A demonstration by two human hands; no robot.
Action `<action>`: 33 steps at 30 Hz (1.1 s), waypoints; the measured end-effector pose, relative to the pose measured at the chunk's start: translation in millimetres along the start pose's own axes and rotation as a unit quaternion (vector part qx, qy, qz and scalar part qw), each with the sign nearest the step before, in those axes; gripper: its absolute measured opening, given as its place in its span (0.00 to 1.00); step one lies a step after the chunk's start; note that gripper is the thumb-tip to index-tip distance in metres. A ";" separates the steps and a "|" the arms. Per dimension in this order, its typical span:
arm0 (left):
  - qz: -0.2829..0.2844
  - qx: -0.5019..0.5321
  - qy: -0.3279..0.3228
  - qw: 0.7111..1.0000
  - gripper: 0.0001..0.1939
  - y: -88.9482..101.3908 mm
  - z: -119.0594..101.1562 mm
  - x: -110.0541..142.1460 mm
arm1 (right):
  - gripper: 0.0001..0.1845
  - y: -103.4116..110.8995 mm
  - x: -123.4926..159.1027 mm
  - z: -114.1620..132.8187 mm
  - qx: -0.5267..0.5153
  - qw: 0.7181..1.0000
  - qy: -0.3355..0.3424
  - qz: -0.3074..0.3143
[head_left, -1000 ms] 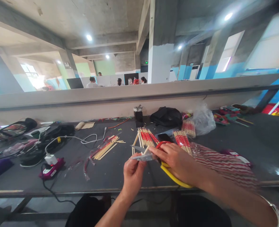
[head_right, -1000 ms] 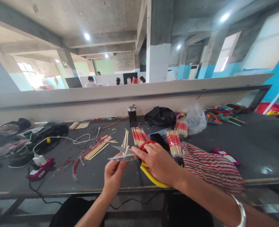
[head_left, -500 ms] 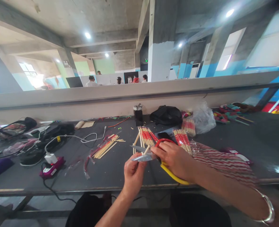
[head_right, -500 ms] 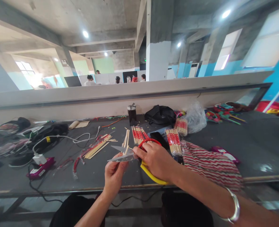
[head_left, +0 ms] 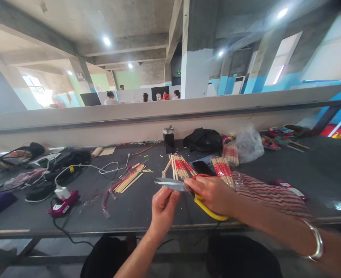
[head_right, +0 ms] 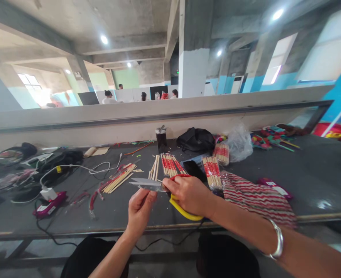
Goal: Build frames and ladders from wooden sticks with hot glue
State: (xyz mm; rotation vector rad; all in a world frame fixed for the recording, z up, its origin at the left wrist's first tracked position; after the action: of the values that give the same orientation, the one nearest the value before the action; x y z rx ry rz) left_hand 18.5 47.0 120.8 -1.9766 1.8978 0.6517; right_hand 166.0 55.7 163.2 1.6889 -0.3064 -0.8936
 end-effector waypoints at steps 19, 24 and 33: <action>-0.032 0.462 0.240 0.853 0.10 -2.1 1.3 -11.7 | 0.17 -31.4 39.9 -13.4 -0.340 0.878 -0.299 -0.154; -0.057 0.506 0.284 0.812 0.09 -6.5 6.5 -13.5 | 0.19 -52.5 46.9 2.5 -0.391 0.871 -0.266 -0.136; -0.157 0.544 0.330 0.755 0.08 -9.7 11.0 -15.1 | 0.32 -68.0 39.4 32.8 -0.477 0.834 -0.228 -0.160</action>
State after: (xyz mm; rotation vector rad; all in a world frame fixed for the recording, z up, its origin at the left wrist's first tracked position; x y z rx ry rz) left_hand 26.9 66.2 118.8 -1.6196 1.5033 -1.1687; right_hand 153.3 29.8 83.1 0.5797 0.1281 -1.3983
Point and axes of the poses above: each hand's wrist, its own x-axis away from the middle knuckle, its own y-axis out of the back of the hand, z = x × y, the point moved 6 cm from there along -x, towards the middle knuckle, and after that the axes turned 3 degrees about -y, right-handed, at the moved point
